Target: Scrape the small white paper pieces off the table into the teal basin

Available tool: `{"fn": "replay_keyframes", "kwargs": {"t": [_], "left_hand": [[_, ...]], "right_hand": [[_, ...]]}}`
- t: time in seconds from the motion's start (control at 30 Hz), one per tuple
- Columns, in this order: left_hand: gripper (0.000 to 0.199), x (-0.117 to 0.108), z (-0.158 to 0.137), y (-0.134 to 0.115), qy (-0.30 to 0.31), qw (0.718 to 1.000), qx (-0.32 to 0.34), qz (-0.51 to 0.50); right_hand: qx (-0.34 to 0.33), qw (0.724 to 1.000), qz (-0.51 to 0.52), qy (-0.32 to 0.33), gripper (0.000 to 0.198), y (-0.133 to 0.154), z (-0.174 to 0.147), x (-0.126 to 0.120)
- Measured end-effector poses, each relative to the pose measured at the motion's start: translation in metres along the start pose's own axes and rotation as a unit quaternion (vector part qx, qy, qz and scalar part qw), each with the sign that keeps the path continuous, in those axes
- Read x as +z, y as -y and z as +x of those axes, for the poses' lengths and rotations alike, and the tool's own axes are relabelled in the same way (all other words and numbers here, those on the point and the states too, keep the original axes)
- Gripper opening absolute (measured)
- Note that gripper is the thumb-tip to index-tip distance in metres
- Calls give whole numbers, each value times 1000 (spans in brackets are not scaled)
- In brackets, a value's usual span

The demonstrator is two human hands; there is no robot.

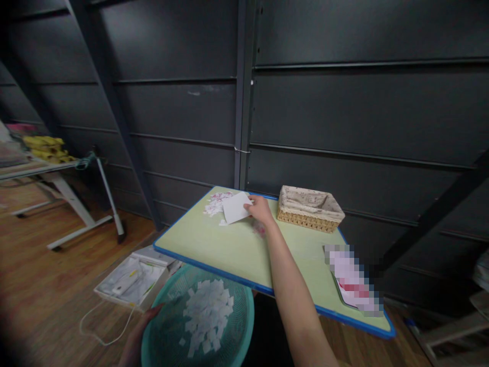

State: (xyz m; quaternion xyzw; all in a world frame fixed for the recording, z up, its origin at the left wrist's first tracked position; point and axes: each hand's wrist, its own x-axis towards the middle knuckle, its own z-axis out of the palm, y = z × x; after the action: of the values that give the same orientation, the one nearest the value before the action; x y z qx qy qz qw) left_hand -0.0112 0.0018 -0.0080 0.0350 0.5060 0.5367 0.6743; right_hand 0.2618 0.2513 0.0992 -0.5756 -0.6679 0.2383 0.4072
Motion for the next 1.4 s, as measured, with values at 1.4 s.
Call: {"fn": "replay_keyframes", "kwargs": {"t": [1.4], "left_hand": [[5, 9, 0, -5, -23, 998, 47, 18]], "right_hand": [[45, 947, 204, 246, 26, 10, -17, 6]]}}
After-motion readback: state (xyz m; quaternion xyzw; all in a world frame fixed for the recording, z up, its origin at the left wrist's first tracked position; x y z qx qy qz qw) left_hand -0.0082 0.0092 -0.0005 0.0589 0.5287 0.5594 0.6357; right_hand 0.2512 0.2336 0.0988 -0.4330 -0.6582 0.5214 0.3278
